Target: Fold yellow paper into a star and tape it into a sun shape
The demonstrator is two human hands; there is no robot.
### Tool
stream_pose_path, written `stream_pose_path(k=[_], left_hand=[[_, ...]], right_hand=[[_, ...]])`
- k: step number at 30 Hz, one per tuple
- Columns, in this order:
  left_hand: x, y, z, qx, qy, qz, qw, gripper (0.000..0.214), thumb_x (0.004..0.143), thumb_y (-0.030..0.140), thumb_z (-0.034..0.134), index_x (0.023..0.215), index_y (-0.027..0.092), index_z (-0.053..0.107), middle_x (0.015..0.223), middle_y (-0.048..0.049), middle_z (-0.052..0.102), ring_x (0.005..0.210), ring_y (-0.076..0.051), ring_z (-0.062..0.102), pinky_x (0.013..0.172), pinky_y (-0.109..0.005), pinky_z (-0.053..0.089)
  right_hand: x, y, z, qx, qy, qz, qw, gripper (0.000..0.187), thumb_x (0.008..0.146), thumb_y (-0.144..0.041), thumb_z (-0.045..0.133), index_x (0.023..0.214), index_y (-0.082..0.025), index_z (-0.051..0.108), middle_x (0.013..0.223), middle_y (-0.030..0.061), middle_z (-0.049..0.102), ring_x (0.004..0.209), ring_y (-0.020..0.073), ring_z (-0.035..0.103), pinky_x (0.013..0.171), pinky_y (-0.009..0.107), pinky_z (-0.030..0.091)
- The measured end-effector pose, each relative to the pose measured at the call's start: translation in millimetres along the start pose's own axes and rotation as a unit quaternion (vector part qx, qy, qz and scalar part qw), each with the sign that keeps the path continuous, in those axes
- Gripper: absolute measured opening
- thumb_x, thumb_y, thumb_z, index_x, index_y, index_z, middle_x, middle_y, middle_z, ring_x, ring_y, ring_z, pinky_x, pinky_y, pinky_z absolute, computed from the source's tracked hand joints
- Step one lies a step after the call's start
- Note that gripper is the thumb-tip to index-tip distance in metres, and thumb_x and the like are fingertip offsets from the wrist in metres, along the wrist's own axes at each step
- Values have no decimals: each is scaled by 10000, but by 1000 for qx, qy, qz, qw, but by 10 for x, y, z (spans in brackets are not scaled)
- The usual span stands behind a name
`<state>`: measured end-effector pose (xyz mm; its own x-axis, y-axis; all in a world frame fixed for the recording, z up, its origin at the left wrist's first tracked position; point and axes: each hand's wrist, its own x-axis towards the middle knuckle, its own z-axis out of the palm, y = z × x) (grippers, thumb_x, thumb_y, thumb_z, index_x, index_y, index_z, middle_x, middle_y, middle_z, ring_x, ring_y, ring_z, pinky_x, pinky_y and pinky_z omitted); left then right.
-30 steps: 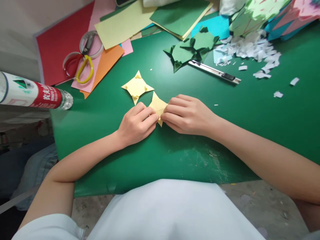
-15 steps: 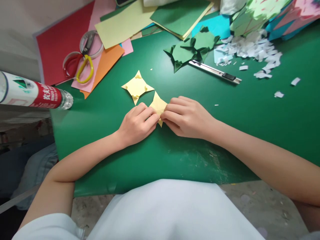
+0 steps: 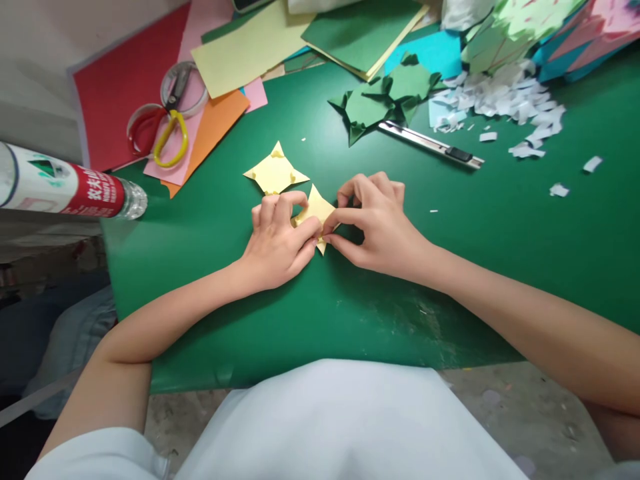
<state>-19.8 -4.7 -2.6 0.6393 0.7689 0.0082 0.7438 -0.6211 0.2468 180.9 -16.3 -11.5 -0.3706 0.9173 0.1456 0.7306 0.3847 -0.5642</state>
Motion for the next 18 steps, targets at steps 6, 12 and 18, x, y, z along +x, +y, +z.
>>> stream_pose_path(k=[6, 12, 18], left_hand=[[4, 22, -5, 6, -21, -13, 1000, 149, 931, 290, 486, 1002, 237, 605, 1307, -133, 451, 1175, -342, 366, 908, -461, 310], [15, 22, -11, -8, -22, -28, 999, 184, 927, 299, 478, 1035, 250, 620, 1289, -126, 452, 1181, -342, 355, 927, -473, 313], [30, 23, -33, -13, -24, -39, 999, 221, 914, 301, 495, 1089, 291, 630, 1272, -117, 453, 1171, -336, 353, 922, -471, 330]], right_hand=[[5, -25, -18, 1, -15, 20, 1000, 164, 858, -308, 583, 793, -226, 710, 1027, 96, 528, 1030, 291, 464, 878, 514, 333], [16, -50, -42, -28, -27, 32, 999, 137, 862, -330, 590, 844, -220, 670, 1123, 119, 504, 1094, 346, 465, 882, 559, 354], [33, -71, -78, -54, -60, 64, 995, 177, 879, -386, 576, 973, -249, 636, 1234, 137, 462, 1157, 394, 432, 894, 602, 351]])
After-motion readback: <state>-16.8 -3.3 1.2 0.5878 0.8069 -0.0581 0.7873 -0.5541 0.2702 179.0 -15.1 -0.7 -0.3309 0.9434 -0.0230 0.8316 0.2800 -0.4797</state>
